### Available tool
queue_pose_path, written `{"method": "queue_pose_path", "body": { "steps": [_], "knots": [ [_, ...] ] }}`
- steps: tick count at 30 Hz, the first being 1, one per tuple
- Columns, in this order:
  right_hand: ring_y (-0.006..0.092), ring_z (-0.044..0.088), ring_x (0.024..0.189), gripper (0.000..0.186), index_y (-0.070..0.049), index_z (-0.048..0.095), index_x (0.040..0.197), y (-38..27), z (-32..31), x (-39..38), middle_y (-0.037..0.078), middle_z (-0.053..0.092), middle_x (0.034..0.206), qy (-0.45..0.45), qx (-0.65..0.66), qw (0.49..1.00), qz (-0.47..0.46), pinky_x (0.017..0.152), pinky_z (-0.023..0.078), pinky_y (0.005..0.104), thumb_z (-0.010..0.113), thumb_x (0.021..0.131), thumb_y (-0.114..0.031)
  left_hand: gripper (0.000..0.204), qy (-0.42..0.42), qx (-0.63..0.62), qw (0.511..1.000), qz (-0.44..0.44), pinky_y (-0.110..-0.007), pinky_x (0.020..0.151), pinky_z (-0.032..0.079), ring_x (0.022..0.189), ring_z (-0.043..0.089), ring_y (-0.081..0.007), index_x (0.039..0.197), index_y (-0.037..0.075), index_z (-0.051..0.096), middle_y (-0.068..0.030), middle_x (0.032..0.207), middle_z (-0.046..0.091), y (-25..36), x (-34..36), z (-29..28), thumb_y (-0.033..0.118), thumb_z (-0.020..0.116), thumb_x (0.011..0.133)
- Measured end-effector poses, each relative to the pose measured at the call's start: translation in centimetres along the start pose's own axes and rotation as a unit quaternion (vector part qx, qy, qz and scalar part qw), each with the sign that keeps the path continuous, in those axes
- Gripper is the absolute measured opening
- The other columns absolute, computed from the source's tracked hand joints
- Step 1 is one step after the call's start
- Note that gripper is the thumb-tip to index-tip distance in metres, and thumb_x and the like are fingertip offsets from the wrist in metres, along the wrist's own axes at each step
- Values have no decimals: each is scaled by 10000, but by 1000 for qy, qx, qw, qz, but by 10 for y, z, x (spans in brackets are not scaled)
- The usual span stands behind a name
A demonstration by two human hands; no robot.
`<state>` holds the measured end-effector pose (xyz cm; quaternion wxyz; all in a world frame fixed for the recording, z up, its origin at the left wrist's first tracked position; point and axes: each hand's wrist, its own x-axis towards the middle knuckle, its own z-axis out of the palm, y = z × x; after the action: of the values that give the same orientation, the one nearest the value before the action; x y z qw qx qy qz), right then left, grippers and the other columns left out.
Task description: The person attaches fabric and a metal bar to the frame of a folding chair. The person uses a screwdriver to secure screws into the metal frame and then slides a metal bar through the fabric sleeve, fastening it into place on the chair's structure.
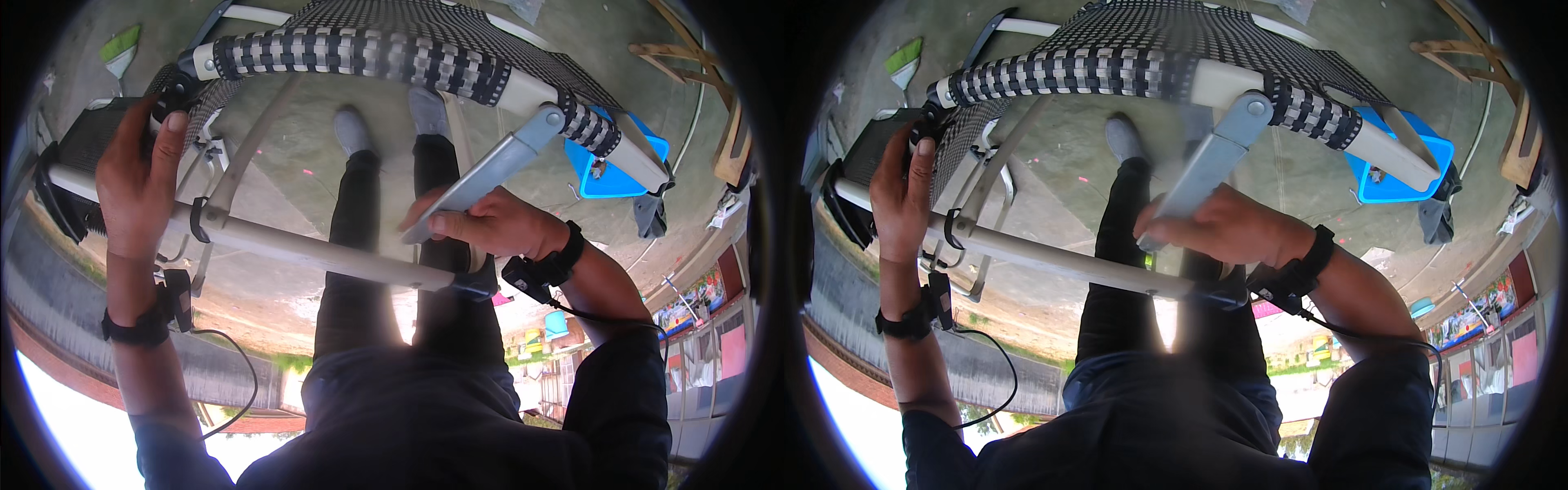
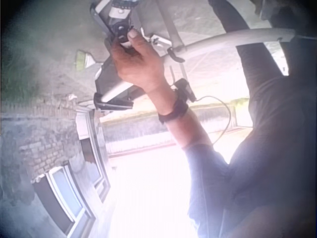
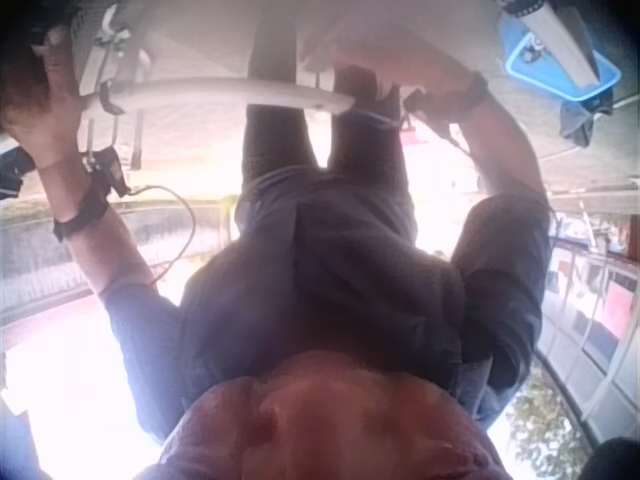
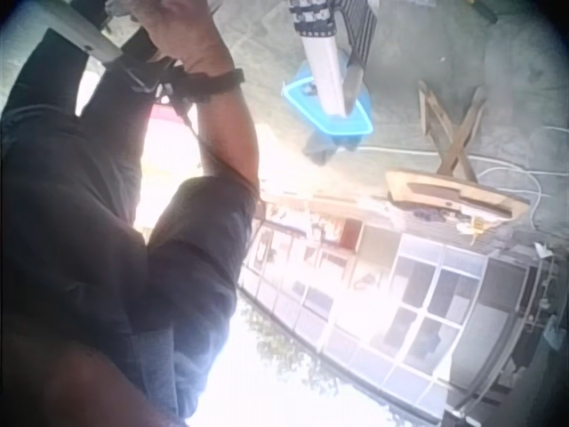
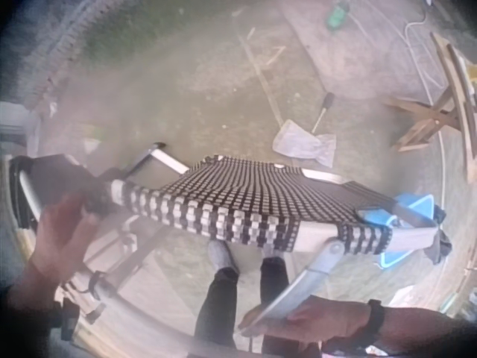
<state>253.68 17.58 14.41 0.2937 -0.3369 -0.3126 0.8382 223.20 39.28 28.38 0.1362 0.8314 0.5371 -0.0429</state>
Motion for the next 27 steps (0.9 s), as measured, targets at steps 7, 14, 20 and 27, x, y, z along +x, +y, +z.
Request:
{"method": "queue_pose_path", "body": {
  "steps": [7, 14, 20, 27],
  "knots": [
    [180, 681, 1021, 275, -12, 712, 1171, -106, -62, 16, 97, 736, 1068, 6, 14, 999, 32, 933, 539, 332, 609, 1022, -220, 453, 13, -45, 999, 20, -276, 667, 460, 714, 537, -128, 1255, -20, 640, -64, 791, 622, 22, 114, -46, 358, 651, 1007],
    [180, 678, 1017, 315, -11, 713, 1164, -137, -77, 24, 101, 736, 1062, -1, 9, 999, 46, 930, 536, 330, 592, 1028, -268, 395, -24, -28, 999, -6, -292, 870, 490, 930, 623, -159, 1258, -14, 627, -120, 1018, 708, 25, 140, -64, 322, 570, 1058],
    [181, 682, 997, 321, -9, 717, 1150, -127, -66, 23, 102, 739, 1047, 22, 2, 999, 42, 922, 541, 333, 584, 1032, -276, 393, -26, -30, 999, -7, -283, 881, 487, 943, 621, -150, 1265, -12, 623, -111, 1029, 707, 18, 132, -59, 320, 564, 1062],
    [174, 683, 992, 293, -8, 722, 1131, -120, -59, 22, 98, 740, 1039, 39, 13, 999, 20, 912, 544, 323, 574, 1040, -244, 437, 33, -53, 998, 30, -248, 633, 422, 698, 504, -103, 1257, 3, 646, -35, 758, 577, 14, 126, -51, 367, 644, 1014]
  ]
}}
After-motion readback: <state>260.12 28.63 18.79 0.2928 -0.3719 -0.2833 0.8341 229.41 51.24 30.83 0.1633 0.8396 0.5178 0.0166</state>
